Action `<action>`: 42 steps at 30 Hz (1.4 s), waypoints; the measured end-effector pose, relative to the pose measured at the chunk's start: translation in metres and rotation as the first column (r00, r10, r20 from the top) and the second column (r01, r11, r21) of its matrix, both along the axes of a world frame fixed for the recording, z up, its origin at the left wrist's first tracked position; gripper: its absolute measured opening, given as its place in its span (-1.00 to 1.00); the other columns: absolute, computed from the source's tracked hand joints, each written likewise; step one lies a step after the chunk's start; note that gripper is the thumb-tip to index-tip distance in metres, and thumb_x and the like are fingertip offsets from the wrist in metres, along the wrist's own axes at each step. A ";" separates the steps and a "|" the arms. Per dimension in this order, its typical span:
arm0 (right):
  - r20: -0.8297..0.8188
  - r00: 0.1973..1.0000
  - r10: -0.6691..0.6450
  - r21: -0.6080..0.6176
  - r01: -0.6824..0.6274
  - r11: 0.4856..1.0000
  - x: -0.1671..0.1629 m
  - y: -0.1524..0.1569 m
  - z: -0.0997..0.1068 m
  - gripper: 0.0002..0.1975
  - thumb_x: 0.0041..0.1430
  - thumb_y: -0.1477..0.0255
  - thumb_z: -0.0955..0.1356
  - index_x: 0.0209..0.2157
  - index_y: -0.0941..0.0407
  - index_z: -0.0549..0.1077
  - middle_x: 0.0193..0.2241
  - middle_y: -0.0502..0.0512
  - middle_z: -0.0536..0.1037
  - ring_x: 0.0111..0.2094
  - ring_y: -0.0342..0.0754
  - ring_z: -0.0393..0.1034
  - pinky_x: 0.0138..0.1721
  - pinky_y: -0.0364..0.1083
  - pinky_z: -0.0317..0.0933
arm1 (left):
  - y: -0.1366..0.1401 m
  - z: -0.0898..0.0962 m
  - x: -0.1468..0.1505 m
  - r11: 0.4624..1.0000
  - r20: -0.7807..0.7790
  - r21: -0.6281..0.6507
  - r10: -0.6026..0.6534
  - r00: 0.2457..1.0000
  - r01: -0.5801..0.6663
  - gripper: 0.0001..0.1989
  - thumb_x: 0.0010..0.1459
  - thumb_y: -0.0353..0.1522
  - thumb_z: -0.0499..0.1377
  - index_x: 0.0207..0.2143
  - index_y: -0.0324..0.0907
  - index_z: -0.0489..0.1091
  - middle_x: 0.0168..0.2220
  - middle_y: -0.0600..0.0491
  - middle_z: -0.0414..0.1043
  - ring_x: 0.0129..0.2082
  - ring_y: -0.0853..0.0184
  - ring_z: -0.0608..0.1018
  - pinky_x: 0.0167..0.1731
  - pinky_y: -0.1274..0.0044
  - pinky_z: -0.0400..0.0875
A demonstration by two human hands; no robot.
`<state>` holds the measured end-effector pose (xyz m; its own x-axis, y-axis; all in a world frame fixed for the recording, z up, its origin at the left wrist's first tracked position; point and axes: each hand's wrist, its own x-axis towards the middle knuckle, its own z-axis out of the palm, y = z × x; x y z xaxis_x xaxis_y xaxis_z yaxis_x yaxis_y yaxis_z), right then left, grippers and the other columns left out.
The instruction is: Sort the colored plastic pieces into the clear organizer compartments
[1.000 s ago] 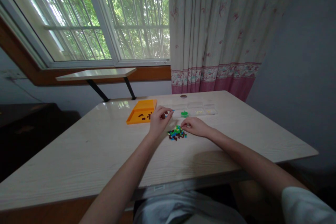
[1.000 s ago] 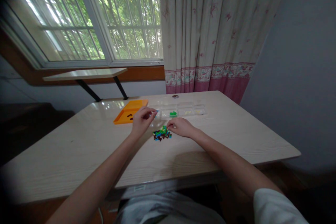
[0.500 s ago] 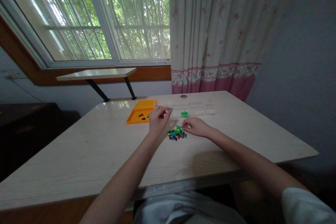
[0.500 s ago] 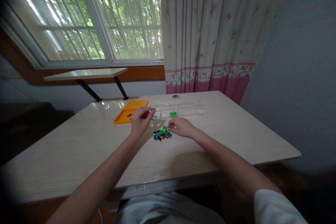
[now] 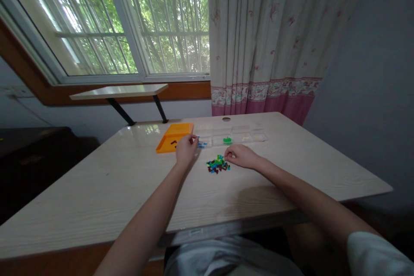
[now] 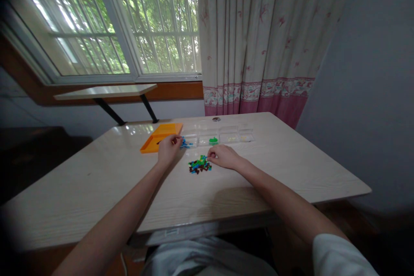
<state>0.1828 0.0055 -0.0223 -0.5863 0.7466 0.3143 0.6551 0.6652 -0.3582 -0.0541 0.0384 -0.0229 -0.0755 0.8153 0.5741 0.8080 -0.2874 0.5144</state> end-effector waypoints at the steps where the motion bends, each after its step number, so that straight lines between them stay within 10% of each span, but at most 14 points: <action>1: 0.000 1.000 0.003 0.002 -0.003 1.000 0.000 0.000 0.000 -0.88 0.04 0.40 0.32 -0.40 0.14 0.48 -0.48 0.05 0.48 -0.42 -0.14 0.32 -0.40 -0.19 0.08 | 0.001 -0.001 -0.001 1.000 -0.005 -0.015 0.013 1.000 -0.013 -0.79 0.04 -0.29 0.08 -0.39 -0.21 0.44 -0.58 0.08 0.35 -0.55 0.40 0.39 -0.53 0.61 0.16; 9: -0.019 1.000 -0.019 -0.005 0.019 1.000 0.000 0.000 -0.001 -0.88 0.09 0.42 0.29 -0.38 0.16 0.44 -0.46 0.06 0.46 -0.42 -0.15 0.30 -0.39 -0.20 0.07 | -0.002 -0.001 0.006 0.991 -0.064 0.028 -0.131 0.989 0.133 -0.76 0.09 -0.35 0.02 -0.29 -0.21 0.45 -0.44 0.02 0.44 -0.47 0.37 0.42 -0.47 0.58 0.24; 18: -0.198 0.979 -0.043 -0.017 0.040 0.999 -0.006 -0.002 0.003 -0.83 0.17 0.40 0.21 -0.35 0.16 0.40 -0.46 0.03 0.41 -0.45 -0.17 0.25 -0.41 -0.20 0.07 | -0.036 0.012 0.042 0.844 -0.188 -0.099 -0.537 0.823 0.528 -0.82 0.08 -0.34 0.07 -0.35 -0.18 0.44 -0.43 0.05 0.38 -0.48 0.43 0.39 -0.43 0.60 0.24; 31: -0.164 0.986 -0.013 0.017 0.016 1.000 -0.006 -0.003 0.002 -0.83 0.15 0.38 0.24 -0.35 0.15 0.42 -0.48 0.02 0.41 -0.46 -0.17 0.24 -0.43 -0.21 0.07 | -0.037 0.012 0.043 0.825 -0.233 -0.159 -0.565 0.791 0.542 -0.86 0.04 -0.35 0.10 -0.38 -0.18 0.43 -0.44 0.05 0.38 -0.44 0.40 0.40 -0.42 0.59 0.24; 42: -0.009 1.000 0.015 0.052 -0.014 0.999 -0.003 -0.002 -0.003 -0.87 0.08 0.45 0.29 -0.34 0.13 0.46 -0.43 0.05 0.46 -0.37 -0.14 0.31 -0.34 -0.18 0.11 | -0.024 0.002 0.031 0.907 -0.352 -0.269 -0.405 0.844 0.323 -0.81 0.06 -0.33 0.04 -0.38 -0.17 0.44 -0.41 0.01 0.39 -0.41 0.34 0.43 -0.43 0.57 0.23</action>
<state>0.1800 0.0034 -0.0249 -0.5938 0.7207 0.3578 0.6422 0.6924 -0.3288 -0.0227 0.0139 -0.0211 0.4462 0.8350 0.3220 0.8091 -0.5301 0.2536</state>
